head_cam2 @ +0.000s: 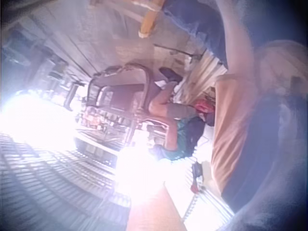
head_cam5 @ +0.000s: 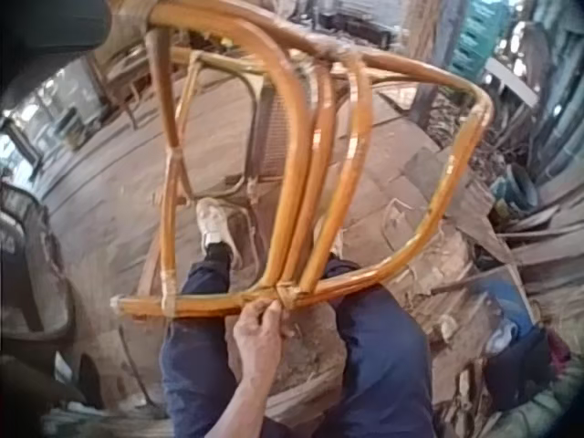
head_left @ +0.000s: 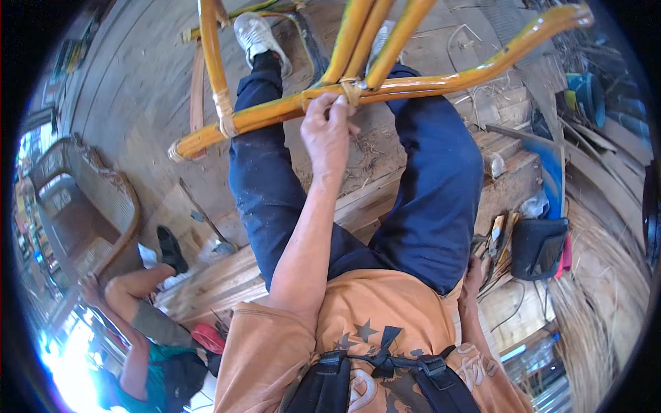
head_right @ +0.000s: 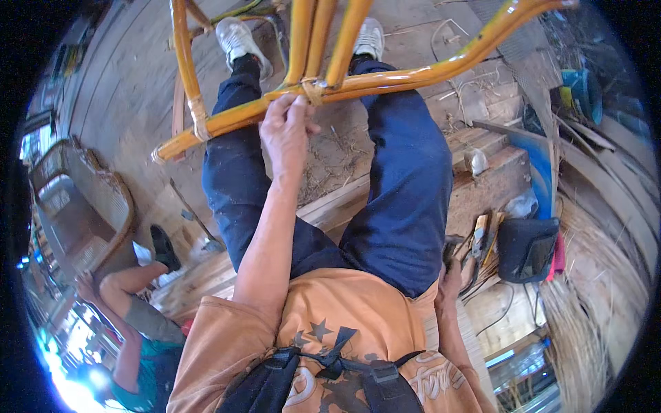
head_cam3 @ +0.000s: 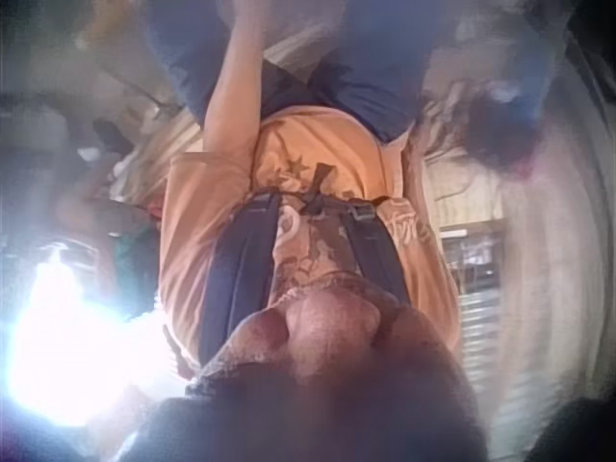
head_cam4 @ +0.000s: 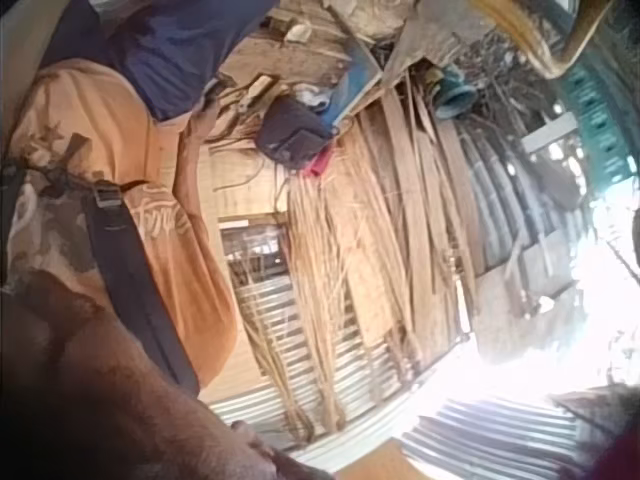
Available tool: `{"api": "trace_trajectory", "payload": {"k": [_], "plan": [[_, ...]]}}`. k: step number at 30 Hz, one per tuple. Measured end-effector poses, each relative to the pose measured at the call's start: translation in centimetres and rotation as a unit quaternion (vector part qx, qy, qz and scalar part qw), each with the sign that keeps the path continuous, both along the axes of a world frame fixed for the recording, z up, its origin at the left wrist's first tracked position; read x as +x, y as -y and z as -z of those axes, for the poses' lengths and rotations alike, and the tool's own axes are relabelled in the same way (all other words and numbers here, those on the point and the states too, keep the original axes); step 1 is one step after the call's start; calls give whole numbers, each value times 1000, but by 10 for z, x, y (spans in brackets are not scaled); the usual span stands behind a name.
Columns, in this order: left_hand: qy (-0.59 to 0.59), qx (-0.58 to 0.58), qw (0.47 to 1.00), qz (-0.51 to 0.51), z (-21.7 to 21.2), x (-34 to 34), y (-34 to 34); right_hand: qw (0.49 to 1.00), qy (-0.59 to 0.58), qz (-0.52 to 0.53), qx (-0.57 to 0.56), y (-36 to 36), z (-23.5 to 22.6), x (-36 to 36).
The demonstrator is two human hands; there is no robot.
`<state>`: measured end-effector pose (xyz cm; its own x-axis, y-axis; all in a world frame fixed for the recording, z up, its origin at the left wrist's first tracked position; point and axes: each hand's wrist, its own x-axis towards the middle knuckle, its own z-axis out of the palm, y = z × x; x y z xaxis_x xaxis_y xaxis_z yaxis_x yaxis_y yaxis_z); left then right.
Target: Assembling and securing joints of a bamboo chair using a hammer and wire.
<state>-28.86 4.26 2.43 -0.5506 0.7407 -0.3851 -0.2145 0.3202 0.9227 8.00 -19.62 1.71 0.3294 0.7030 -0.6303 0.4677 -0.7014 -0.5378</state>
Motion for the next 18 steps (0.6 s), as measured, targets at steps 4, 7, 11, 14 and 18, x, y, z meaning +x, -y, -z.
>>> {"api": "trace_trajectory", "payload": {"k": [4,7,11,14,18], "plan": [[46,30,998,-27,12,12,-5,996,59,66,24,-53,-46,1],[-15,40,998,42,10,19,-8,977,39,131,163,-112,-79,-12],[17,23,999,30,6,15,-24,943,-205,30,261,-182,-161,-77],[31,56,998,20,16,17,-31,945,-316,-80,9,-184,-162,-76],[31,57,998,22,17,19,-30,961,-254,-95,-45,-191,-156,-108]]}}
